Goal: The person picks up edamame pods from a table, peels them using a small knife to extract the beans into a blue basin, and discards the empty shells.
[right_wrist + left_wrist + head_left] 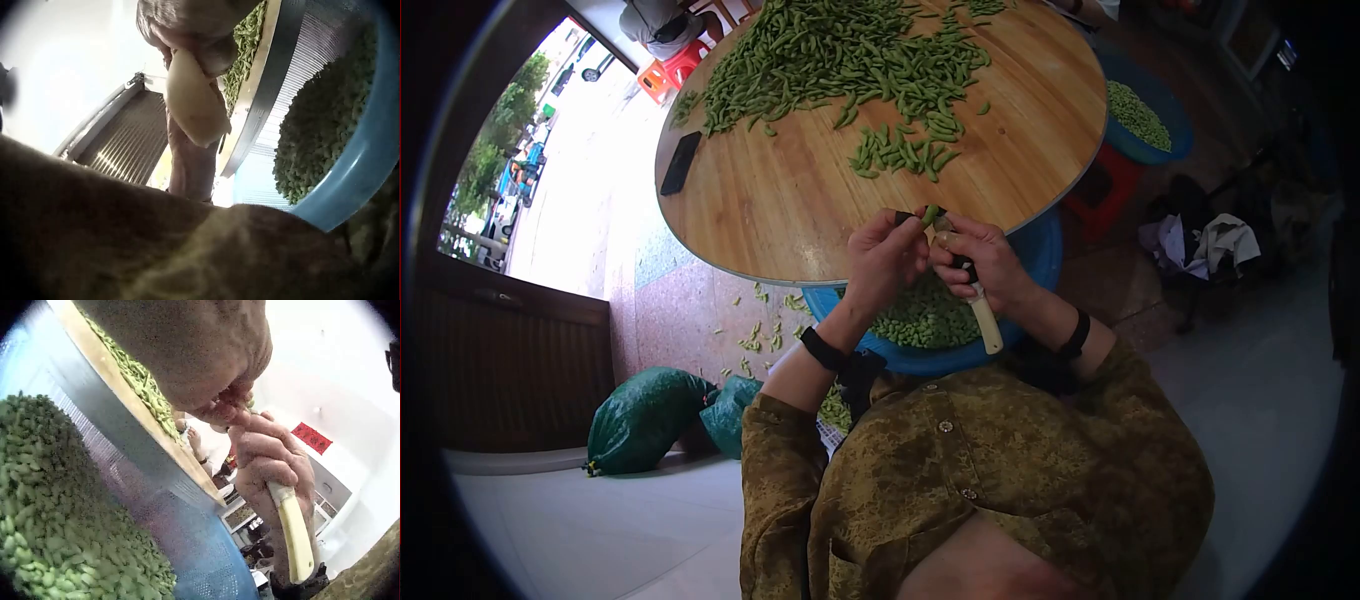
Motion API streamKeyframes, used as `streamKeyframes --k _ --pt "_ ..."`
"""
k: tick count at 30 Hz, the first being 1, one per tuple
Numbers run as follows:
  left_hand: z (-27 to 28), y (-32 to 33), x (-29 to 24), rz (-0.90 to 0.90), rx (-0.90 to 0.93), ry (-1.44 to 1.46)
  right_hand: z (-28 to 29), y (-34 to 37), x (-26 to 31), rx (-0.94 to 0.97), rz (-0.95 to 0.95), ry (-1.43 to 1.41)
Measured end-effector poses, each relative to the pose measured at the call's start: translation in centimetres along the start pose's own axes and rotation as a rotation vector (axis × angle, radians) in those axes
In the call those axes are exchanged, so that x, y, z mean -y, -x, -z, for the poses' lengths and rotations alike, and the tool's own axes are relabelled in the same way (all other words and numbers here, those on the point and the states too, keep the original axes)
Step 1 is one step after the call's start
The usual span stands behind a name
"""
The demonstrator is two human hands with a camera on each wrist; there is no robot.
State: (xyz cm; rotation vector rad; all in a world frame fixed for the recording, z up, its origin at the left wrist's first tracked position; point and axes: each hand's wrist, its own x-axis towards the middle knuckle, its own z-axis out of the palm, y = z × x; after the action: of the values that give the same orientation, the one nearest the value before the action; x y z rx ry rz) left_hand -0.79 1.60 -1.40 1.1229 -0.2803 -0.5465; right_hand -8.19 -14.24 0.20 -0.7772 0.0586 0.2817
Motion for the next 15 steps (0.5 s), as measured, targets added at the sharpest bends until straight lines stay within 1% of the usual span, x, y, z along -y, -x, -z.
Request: streamKeyframes --k 1,3,4,6,7,9,10,11,13,15 --pt "0.1 -0.1 -0.1 -0.002 0.0 -0.001 0.3 -0.2 0.1 0.002 0.001 0.001" --pt "0.3 -0.3 -0.5 0.103 0.169 0.299 1.0 -0.5 0.2 0.179 -0.067 -0.194" --pt "0.2 -0.2 -0.6 0.1 0.169 0.299 1.0 -0.5 0.3 0.181 -0.066 -0.191" --pt "0.1 0.2 -0.9 0.312 0.14 0.594 0.7 -0.5 0.4 0.242 -0.119 -0.288" --pt "0.0 0.1 -0.9 0.306 0.14 0.592 0.8 -0.6 0.4 0.248 -0.12 -0.286" --pt "-0.2 -0.3 -1.0 0.161 0.059 0.153 1.2 -0.8 0.3 0.136 -0.152 -0.34" --pt "0.5 -0.5 -0.8 0.01 0.074 -0.229 1.8 -0.9 0.0 0.146 -0.161 -0.331" --pt "1.1 -0.6 -0.8 -0.011 0.044 -0.242 2.0 -0.8 0.1 0.18 -0.179 -0.325" --pt "1.0 0.1 -1.7 -0.601 0.164 -0.961 1.7 -0.3 -0.2 0.124 -0.202 -0.318" --pt "0.8 0.4 -2.0 -0.809 0.162 -1.215 2.6 -0.3 -0.9 0.128 -0.209 -0.357"
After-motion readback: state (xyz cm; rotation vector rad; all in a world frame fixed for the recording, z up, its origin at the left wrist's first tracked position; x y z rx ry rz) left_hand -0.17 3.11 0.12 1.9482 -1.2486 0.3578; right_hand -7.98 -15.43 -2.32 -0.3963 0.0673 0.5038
